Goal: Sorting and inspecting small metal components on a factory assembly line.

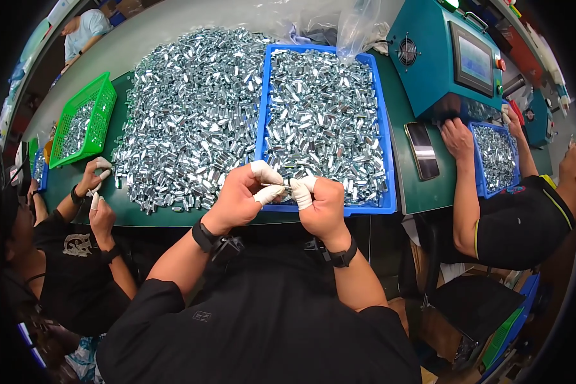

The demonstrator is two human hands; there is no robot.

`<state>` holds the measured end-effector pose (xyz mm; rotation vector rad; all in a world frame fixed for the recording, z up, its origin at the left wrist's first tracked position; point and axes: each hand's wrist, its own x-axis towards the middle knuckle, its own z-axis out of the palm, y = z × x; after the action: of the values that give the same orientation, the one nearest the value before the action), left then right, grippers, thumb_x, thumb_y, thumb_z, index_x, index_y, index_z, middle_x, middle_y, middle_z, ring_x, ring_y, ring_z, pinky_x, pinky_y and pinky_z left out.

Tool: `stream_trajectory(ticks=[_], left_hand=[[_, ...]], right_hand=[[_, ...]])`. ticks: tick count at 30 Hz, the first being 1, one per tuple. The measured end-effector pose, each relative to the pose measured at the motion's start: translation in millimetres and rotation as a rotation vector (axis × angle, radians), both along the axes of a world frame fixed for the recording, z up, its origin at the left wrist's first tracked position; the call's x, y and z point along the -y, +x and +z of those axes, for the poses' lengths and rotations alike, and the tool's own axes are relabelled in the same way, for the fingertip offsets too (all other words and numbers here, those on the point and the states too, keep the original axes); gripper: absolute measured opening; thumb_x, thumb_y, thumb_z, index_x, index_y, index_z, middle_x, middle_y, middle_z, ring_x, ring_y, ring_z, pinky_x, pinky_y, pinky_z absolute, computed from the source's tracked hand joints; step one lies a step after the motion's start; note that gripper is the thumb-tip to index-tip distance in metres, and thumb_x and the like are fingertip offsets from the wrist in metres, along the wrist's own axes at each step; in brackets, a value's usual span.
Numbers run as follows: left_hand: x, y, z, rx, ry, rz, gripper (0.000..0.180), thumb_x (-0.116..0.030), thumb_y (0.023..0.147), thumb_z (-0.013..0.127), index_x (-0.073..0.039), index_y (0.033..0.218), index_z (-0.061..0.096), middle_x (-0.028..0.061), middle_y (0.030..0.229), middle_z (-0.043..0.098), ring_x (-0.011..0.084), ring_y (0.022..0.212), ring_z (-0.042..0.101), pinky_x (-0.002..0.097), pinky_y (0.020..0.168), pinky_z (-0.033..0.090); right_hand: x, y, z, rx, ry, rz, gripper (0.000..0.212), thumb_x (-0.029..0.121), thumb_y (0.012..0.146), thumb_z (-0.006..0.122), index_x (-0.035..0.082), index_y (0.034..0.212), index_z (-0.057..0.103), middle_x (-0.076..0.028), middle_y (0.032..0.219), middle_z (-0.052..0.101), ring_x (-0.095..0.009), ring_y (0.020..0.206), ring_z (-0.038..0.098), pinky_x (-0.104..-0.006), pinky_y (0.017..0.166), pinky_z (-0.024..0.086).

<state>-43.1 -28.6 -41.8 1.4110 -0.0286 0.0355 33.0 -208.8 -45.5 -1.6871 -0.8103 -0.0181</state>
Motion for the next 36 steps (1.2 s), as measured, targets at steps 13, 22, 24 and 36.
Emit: stream_trajectory(ticks=[13,22,24,36], left_hand=[[-7,7,3,-0.065,0.006,0.032,0.007,-0.002,0.098,0.065,0.000,0.105,0.067,0.0049,0.089,0.069,0.0103,0.078,0.065,0.0257,0.069,0.053],[-30,11,5,-0.141,0.203,0.206,0.008,-0.003,0.099,0.064,0.000,0.104,0.069,0.0044,0.088,0.070,0.0094,0.075,0.065,0.0251,0.067,0.052],[-31,13,9,-0.146,0.208,0.265,0.010,-0.003,0.099,0.064,0.000,0.106,0.069,0.0053,0.090,0.071,0.0100,0.077,0.066,0.0258,0.069,0.053],[-95,-9,11,0.101,0.851,0.413,0.035,0.002,0.091,0.067,-0.007,0.124,0.068,0.0099,0.123,0.067,0.0224,0.101,0.066,0.0341,0.089,0.052]], right_hand=[[-3,-6,-3,0.182,0.035,-0.150,0.012,0.005,0.089,0.073,0.001,0.079,0.069,-0.012,0.065,0.064,-0.029,0.055,0.058,-0.0333,0.052,0.044],[4,-8,-17,0.000,0.130,-0.193,0.025,0.010,0.100,0.066,-0.001,0.078,0.065,-0.002,0.064,0.061,-0.008,0.051,0.051,-0.0252,0.048,0.037],[5,-6,-20,0.006,0.157,-0.185,0.026,0.013,0.101,0.065,-0.002,0.079,0.065,-0.001,0.065,0.061,-0.005,0.052,0.050,-0.0236,0.049,0.037],[2,-6,-18,-0.014,0.109,-0.124,0.027,0.015,0.102,0.064,-0.002,0.081,0.065,-0.002,0.066,0.061,-0.006,0.053,0.051,-0.0226,0.049,0.038]])
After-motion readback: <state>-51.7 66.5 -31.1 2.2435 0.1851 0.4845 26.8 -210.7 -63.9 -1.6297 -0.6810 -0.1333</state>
